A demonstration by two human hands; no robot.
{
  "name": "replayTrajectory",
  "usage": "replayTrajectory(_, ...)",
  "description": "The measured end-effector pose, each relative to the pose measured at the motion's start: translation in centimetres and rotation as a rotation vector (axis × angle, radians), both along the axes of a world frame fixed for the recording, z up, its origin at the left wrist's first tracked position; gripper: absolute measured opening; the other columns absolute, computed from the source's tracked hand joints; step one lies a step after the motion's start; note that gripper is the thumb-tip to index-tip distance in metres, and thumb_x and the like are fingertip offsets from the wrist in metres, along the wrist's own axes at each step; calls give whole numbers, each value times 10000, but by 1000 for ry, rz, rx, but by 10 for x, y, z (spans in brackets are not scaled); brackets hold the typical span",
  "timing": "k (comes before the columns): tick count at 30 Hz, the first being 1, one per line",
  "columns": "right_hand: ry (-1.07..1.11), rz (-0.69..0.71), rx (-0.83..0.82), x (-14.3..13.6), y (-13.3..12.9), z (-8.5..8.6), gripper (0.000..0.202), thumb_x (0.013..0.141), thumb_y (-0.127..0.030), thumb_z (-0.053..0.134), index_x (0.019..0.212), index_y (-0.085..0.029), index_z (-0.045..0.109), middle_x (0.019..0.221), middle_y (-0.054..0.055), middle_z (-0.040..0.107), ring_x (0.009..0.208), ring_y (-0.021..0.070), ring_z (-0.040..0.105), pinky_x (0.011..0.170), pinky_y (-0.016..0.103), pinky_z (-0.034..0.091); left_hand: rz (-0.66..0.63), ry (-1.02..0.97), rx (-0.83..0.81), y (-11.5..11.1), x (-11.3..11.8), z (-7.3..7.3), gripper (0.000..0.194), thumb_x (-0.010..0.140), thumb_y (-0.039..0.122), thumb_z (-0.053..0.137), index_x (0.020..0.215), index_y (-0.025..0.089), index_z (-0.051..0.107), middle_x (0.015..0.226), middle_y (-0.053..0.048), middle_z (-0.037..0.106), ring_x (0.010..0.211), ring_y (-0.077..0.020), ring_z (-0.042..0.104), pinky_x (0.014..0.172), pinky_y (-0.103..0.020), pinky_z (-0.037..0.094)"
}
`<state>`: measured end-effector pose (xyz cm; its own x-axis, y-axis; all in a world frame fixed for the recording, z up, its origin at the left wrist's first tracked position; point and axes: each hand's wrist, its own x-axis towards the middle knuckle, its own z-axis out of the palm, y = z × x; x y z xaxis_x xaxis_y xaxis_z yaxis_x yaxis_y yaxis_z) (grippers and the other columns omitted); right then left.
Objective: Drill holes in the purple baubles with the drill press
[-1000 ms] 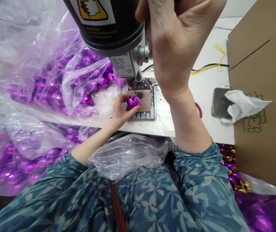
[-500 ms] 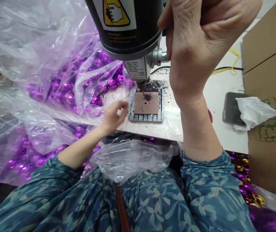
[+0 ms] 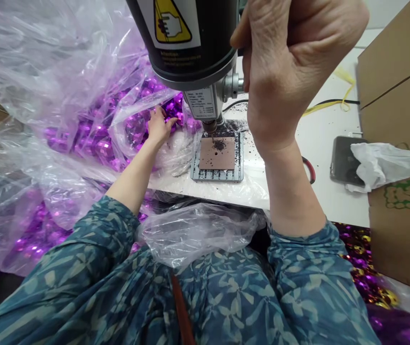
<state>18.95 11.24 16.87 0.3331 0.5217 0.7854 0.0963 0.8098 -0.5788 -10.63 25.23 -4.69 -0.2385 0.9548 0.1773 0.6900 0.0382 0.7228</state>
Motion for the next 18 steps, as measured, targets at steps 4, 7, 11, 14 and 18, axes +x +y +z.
replayTrajectory(4,14,33,126,3,12,-10,579,855,-673,689,652,-132,651,549,-65,593,510,-57,568,591,61,440,-56,-78,-21,-15,-1,16,446,760,178,965,1120,235,707,1322,-173,705,1346,-452,708,1274,-661,520)
replayTrajectory(7,20,30,233,4,19,-18,545,896,-623,683,701,-115,710,567,-66,608,524,-56,583,584,45,446,-119,-240,24,-45,10,35,384,819,238,970,1103,224,712,1090,-85,763,1197,-323,777,1133,-489,646)
replayTrajectory(11,-29,32,304,4,19,-22,500,992,-514,651,709,-111,741,595,-66,623,563,-67,599,617,45,453,-212,-663,9,-99,46,59,381,924,432,978,1126,255,707,940,-20,800,917,-187,806,818,-301,695)
replayTrajectory(14,-36,20,278,3,17,-21,507,980,-545,629,733,-117,741,594,-69,615,552,-79,582,613,38,434,-277,-908,-165,-125,74,64,415,898,435,1020,1036,225,690,915,-14,817,804,-147,800,750,-273,691)
replayTrajectory(18,27,32,191,-2,8,-10,581,858,-636,706,620,-112,630,532,-77,572,497,-87,526,566,37,383,-261,-1034,-291,-132,96,54,449,864,379,1052,970,203,653,859,12,810,734,-117,787,714,-235,668)
